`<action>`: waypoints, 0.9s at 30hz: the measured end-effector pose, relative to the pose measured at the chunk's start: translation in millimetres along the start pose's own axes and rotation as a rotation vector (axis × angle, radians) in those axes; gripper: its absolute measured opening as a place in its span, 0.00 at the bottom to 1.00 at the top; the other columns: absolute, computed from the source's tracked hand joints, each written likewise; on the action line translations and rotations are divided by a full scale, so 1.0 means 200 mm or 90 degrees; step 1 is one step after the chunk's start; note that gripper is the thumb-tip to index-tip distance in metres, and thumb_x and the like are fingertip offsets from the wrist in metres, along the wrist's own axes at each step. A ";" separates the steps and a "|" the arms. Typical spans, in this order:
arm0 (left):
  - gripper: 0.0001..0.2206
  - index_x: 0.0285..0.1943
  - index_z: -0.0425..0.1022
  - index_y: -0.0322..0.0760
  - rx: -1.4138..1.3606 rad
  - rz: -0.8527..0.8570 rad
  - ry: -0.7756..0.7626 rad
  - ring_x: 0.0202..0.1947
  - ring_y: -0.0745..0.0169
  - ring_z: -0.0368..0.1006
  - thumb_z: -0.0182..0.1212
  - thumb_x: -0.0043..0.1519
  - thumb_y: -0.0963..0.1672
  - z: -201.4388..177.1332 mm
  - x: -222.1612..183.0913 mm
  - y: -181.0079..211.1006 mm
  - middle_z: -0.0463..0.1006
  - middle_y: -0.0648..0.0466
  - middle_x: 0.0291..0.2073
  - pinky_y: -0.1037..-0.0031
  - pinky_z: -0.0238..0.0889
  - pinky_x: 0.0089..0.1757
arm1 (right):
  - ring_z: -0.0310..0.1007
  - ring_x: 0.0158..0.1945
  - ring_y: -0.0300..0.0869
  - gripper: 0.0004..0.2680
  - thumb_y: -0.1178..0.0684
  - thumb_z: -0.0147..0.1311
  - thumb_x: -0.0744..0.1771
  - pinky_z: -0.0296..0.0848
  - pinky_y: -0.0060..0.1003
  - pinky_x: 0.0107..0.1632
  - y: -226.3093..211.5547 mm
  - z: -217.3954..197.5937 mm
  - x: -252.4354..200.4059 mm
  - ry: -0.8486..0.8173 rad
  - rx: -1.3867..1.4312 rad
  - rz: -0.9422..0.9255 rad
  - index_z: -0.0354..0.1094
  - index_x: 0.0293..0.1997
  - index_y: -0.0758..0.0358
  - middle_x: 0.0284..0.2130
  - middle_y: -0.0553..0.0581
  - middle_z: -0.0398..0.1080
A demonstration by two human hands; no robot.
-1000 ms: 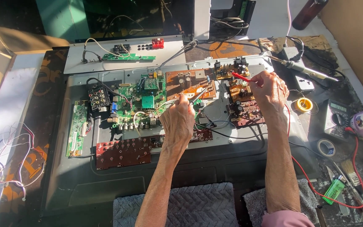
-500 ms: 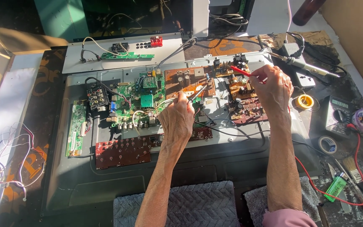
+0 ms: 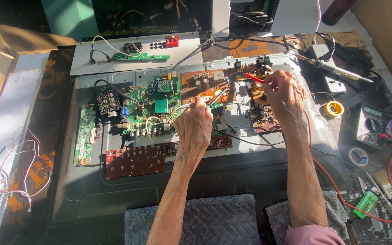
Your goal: Using a multimeter to test various components and points on electronic circuit boards inside a television.
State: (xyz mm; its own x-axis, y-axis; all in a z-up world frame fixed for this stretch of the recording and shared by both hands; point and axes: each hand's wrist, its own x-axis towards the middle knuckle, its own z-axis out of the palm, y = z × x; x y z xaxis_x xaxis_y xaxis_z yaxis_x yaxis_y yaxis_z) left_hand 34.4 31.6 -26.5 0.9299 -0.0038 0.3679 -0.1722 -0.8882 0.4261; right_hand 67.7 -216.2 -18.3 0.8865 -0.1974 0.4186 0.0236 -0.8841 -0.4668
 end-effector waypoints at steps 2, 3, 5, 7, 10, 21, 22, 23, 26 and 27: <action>0.04 0.40 0.72 0.41 -0.013 -0.015 -0.007 0.27 0.49 0.82 0.62 0.59 0.43 -0.02 0.00 0.00 0.81 0.51 0.25 0.63 0.75 0.33 | 0.75 0.40 0.51 0.04 0.54 0.65 0.65 0.71 0.48 0.45 0.01 0.01 0.00 -0.006 0.010 0.010 0.76 0.41 0.54 0.31 0.55 0.72; 0.04 0.40 0.72 0.41 -0.012 -0.017 -0.006 0.27 0.49 0.82 0.62 0.59 0.43 -0.02 0.00 0.00 0.81 0.51 0.25 0.63 0.75 0.33 | 0.75 0.40 0.51 0.04 0.54 0.65 0.65 0.71 0.48 0.45 0.01 0.00 0.00 -0.007 0.010 0.008 0.76 0.41 0.54 0.31 0.55 0.72; 0.05 0.39 0.71 0.42 -0.008 -0.007 0.009 0.25 0.51 0.81 0.62 0.59 0.43 -0.03 0.01 -0.02 0.81 0.52 0.25 0.65 0.74 0.32 | 0.75 0.41 0.54 0.04 0.54 0.64 0.66 0.71 0.51 0.46 0.01 -0.01 0.00 -0.035 0.021 0.009 0.76 0.42 0.56 0.32 0.58 0.73; 0.05 0.39 0.71 0.42 -0.010 -0.014 0.012 0.25 0.52 0.81 0.62 0.59 0.43 -0.02 0.01 -0.03 0.80 0.52 0.24 0.65 0.74 0.31 | 0.75 0.41 0.55 0.04 0.54 0.64 0.66 0.71 0.51 0.46 0.04 0.00 0.01 -0.042 0.015 0.001 0.76 0.42 0.56 0.31 0.58 0.73; 0.04 0.39 0.70 0.42 -0.030 -0.024 0.007 0.24 0.51 0.80 0.60 0.59 0.42 -0.04 0.00 -0.02 0.80 0.51 0.24 0.66 0.73 0.31 | 0.76 0.41 0.52 0.04 0.54 0.63 0.66 0.72 0.49 0.47 0.08 0.01 0.01 -0.065 -0.006 0.003 0.77 0.43 0.54 0.33 0.57 0.73; 0.06 0.39 0.69 0.42 -0.003 -0.035 0.079 0.22 0.55 0.80 0.63 0.58 0.43 -0.17 0.01 -0.04 0.82 0.51 0.24 0.70 0.72 0.29 | 0.74 0.41 0.50 0.05 0.53 0.62 0.67 0.70 0.48 0.51 -0.14 -0.04 0.00 -0.081 0.053 0.011 0.78 0.46 0.50 0.35 0.56 0.73; 0.07 0.39 0.68 0.43 0.003 -0.035 0.078 0.21 0.56 0.80 0.63 0.59 0.43 -0.17 0.01 -0.04 0.82 0.52 0.24 0.70 0.72 0.29 | 0.75 0.41 0.49 0.05 0.54 0.63 0.67 0.72 0.47 0.49 -0.14 -0.01 0.00 -0.091 0.082 -0.015 0.78 0.46 0.50 0.35 0.56 0.73; 0.07 0.39 0.68 0.43 0.009 -0.036 0.077 0.21 0.57 0.80 0.63 0.59 0.43 -0.17 0.01 -0.04 0.82 0.52 0.24 0.71 0.72 0.29 | 0.75 0.41 0.49 0.05 0.54 0.63 0.67 0.73 0.45 0.47 -0.15 0.01 -0.01 -0.103 0.110 -0.042 0.78 0.46 0.51 0.35 0.56 0.72; 0.06 0.41 0.68 0.41 0.007 -0.031 0.093 0.21 0.56 0.80 0.62 0.60 0.43 -0.20 0.01 -0.02 0.82 0.51 0.24 0.70 0.72 0.29 | 0.76 0.41 0.51 0.05 0.58 0.60 0.68 0.74 0.45 0.48 -0.25 0.03 -0.05 -0.130 0.163 -0.027 0.78 0.47 0.56 0.35 0.59 0.72; 0.06 0.41 0.68 0.41 0.007 -0.031 0.092 0.21 0.56 0.80 0.62 0.60 0.43 -0.18 0.01 -0.03 0.82 0.51 0.24 0.70 0.72 0.29 | 0.76 0.41 0.51 0.05 0.58 0.60 0.68 0.74 0.45 0.48 -0.25 0.04 -0.06 -0.131 0.162 -0.027 0.78 0.47 0.56 0.35 0.59 0.72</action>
State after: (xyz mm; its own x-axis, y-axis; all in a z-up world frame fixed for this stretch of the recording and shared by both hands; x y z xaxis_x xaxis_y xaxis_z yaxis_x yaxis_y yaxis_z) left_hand 25.4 54.1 1.2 0.8804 0.1056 0.4623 -0.1231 -0.8906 0.4378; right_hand 59.6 -166.5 -5.3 0.9566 -0.0499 0.2872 0.1541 -0.7498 -0.6435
